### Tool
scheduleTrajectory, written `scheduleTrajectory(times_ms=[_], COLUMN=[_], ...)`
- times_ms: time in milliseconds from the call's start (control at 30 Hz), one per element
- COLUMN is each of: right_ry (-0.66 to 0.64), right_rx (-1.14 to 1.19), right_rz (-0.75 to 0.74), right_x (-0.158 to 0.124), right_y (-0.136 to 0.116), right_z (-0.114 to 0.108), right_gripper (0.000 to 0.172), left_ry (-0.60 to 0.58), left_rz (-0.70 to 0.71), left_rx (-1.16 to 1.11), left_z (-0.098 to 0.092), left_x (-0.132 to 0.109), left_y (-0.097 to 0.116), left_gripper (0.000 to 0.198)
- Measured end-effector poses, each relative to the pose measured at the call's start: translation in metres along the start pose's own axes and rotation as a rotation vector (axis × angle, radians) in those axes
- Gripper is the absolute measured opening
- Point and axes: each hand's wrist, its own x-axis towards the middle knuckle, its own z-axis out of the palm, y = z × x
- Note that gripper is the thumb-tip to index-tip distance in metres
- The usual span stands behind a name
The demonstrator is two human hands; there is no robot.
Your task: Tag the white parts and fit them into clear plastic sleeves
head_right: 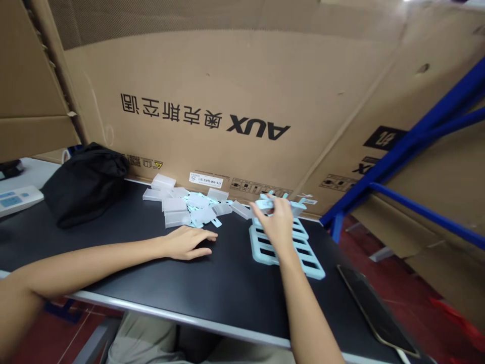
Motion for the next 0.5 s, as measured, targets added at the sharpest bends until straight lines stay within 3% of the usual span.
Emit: scheduleTrajectory(times_ms=[100,200,333,500], right_ry=[0.019,0.018,0.010,-0.080], right_rx=[-0.244,-0.314,-0.346,-0.368], right_rz=[0.212,0.305,0.370,0.414], right_x=[0.008,0.003,-0.003,-0.005], right_y=[0.064,0.107,0.132,0.146], right_z=[-0.016,-0.024,-0.018,-0.001], right_gripper=[0.072,0.066,0.061,0.071], left_ry=[0.018,0.034,0.049,0.052], left_rz=[0.017,0.030,0.050,0.076], left_rx=[0.050,0.084,0.102,0.094], left_z=[0.002,0.005,0.006,0.006], left_x=[-0.001,-0.002,-0.002,-0.001], left_y=[-0.001,-0.004,-0.006,-0.006], left_gripper=[0.039,0.038,0.037,0.030])
